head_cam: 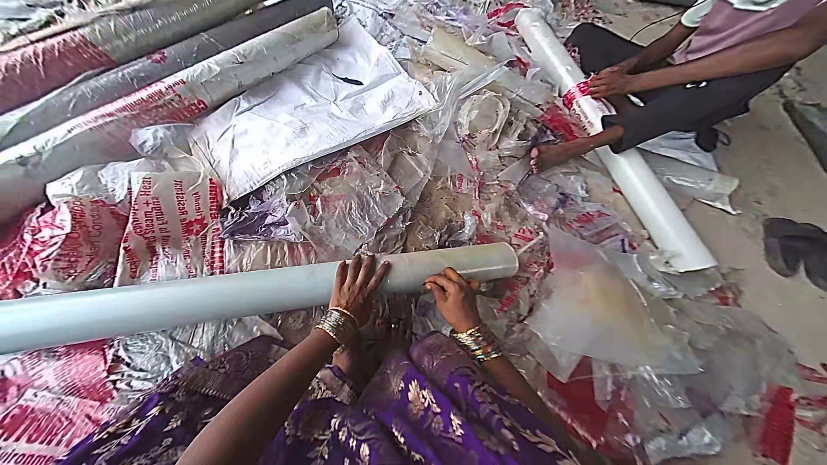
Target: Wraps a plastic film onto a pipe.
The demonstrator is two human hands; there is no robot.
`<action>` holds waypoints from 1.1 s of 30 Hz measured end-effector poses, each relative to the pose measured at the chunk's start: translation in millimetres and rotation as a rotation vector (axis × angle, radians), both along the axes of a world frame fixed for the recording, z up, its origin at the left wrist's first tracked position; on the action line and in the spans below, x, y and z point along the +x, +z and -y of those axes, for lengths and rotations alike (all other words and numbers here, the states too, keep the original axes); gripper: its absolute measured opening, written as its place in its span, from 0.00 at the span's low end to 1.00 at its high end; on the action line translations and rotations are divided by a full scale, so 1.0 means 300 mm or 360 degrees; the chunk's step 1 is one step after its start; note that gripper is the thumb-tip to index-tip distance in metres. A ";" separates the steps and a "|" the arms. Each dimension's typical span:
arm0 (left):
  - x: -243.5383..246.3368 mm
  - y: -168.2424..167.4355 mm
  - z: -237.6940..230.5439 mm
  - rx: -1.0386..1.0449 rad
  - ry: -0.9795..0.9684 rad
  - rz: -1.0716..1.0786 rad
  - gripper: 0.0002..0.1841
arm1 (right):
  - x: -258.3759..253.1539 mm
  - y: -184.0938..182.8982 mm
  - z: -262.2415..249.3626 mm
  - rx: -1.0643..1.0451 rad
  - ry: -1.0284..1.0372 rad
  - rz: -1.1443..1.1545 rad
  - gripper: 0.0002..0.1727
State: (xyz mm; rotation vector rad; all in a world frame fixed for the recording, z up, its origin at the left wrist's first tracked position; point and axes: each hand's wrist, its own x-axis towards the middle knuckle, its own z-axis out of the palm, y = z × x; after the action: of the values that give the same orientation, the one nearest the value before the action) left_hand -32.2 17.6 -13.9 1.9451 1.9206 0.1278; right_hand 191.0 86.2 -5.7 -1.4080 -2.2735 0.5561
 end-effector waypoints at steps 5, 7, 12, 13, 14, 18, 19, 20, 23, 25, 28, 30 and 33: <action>-0.022 0.012 -0.085 -0.0224 -0.0029 -0.0088 0.53 | -0.031 0.015 0.021 0.0048 0.0039 0.0011 0.08; -0.051 0.044 -0.134 -0.0358 -0.0094 -0.0087 0.57 | -0.045 0.012 0.029 0.0060 0.0050 -0.0018 0.08; -0.120 0.071 -0.263 -0.0745 -0.0177 0.0068 0.60 | -0.088 -0.006 0.037 0.0010 0.0113 -0.0062 0.08; -0.127 0.065 -0.278 -0.0838 -0.0235 0.0132 0.59 | -0.091 -0.009 0.035 0.0022 0.0125 -0.0072 0.08; -0.128 0.055 -0.284 -0.0921 -0.0306 0.0182 0.58 | -0.091 -0.012 0.032 0.0041 0.0130 -0.0081 0.08; -0.089 0.051 -0.214 -0.0859 -0.0326 0.0132 0.60 | -0.067 -0.029 0.038 0.0074 0.0113 -0.0077 0.08; -0.086 0.062 -0.184 -0.0754 -0.0278 0.0120 0.60 | -0.066 -0.034 0.043 0.0096 0.0120 -0.0071 0.08; -0.085 0.072 -0.154 -0.0644 -0.0229 0.0118 0.60 | -0.068 -0.039 0.049 0.0136 0.0139 -0.0061 0.08; -0.079 0.068 -0.060 -0.0338 -0.0122 0.0182 0.53 | -0.100 -0.053 0.066 0.0318 0.0249 0.0027 0.10; -0.075 0.018 -0.001 -0.0097 -0.0151 0.0164 0.46 | -0.134 -0.066 0.083 0.0485 0.0331 0.0115 0.12; -0.090 -0.022 0.013 0.0048 -0.0251 0.0124 0.47 | -0.180 -0.085 0.088 0.0730 0.0389 0.0193 0.13; -0.093 -0.031 -0.006 0.0055 -0.0274 0.0087 0.49 | -0.196 -0.082 0.091 0.0815 0.0405 0.0239 0.10; -0.096 -0.009 -0.046 -0.0129 -0.0277 0.0028 0.51 | -0.220 -0.070 0.093 0.0889 0.0423 0.0295 0.07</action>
State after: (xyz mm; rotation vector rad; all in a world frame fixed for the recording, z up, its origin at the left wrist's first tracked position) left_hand -60.9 31.4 -16.5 2.0382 1.7087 0.0175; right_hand 125.1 58.4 -26.6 -0.9189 -2.5071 -0.1484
